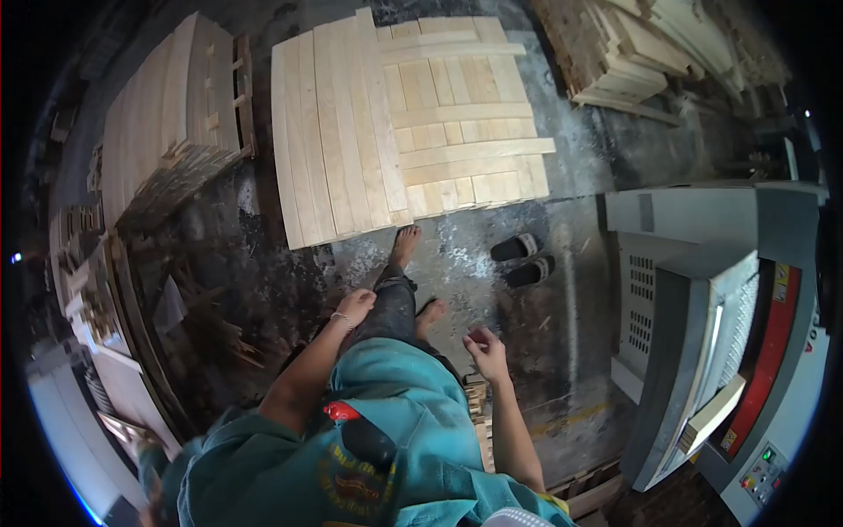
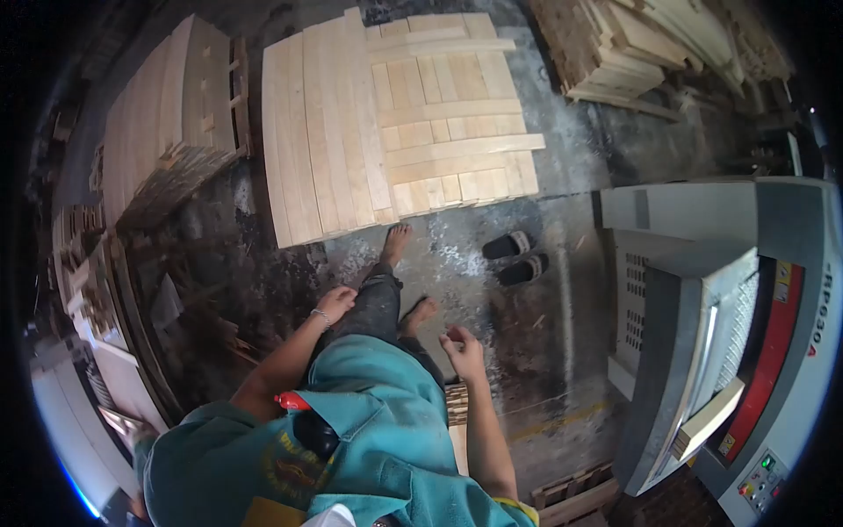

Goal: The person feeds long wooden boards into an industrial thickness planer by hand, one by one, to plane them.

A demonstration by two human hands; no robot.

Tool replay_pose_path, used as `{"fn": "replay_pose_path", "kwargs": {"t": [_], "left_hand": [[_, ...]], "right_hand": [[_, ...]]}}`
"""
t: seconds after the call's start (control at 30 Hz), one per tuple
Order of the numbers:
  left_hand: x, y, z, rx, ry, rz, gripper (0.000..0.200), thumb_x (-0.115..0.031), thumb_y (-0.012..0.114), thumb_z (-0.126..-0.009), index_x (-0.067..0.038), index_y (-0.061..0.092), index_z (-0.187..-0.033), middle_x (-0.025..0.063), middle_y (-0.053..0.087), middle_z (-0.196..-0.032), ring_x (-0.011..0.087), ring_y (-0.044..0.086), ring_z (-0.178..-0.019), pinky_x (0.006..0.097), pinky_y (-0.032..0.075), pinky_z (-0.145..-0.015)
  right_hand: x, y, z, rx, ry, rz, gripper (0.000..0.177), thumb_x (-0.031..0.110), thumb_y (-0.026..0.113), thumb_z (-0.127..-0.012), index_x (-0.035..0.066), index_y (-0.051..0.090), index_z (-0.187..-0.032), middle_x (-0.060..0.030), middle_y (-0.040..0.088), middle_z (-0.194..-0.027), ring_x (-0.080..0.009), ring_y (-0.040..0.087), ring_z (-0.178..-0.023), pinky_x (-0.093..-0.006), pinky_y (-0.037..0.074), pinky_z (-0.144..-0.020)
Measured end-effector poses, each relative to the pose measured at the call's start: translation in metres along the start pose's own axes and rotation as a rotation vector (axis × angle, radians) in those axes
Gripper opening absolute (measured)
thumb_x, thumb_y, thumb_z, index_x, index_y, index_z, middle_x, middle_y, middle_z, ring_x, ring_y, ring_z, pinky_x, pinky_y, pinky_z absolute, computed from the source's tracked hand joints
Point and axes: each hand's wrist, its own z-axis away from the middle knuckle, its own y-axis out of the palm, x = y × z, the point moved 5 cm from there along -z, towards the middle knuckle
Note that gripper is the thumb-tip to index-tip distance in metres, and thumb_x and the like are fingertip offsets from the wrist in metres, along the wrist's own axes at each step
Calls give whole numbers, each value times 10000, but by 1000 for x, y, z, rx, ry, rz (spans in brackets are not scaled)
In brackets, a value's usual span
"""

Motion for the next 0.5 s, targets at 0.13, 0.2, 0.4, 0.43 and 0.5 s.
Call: {"fn": "replay_pose_path", "kwargs": {"t": [0.13,0.2,0.4,0.43,0.5], "left_hand": [[-49,11,-42,75,98,-133,192,-263,598,-881,-95,656,-953,114,687,-900,238,674,-873,330,511,-770],[-51,19,-72,106,146,-183,173,-201,593,-901,-72,638,-1008,77,690,-879,166,663,-828,290,503,-752],[-52,3,-125,151,0,32,185,-180,566,-923,-34,615,-1025,80,670,-857,159,657,-802,285,515,-733],[-53,-5,-132,152,-43,66,185,-175,566,-922,-25,614,-1018,85,673,-866,166,663,-800,281,518,-732],[-46,-24,-148,131,-95,174,180,-156,578,-914,-12,607,-1018,59,653,-840,114,635,-772,255,513,-716]], "right_hand": [[25,67,-111,169,-12,-25,411,291,679,-817,-1,613,-1099,-143,684,-946,-241,665,-899,-360,506,-809],[33,94,-180,209,44,73,477,385,685,-792,24,618,-1096,-175,676,-945,-305,658,-911,-376,491,-816],[38,166,-366,242,103,40,805,480,743,-694,14,468,-1291,-236,596,-1157,-346,578,-1090,-388,452,-925],[38,175,-386,228,120,17,866,480,767,-669,24,436,-1326,-238,581,-1185,-348,561,-1119,-386,440,-946],[35,193,-416,273,96,-66,976,459,813,-620,30,364,-1372,-236,551,-1227,-337,531,-1159,-374,418,-974]]}}
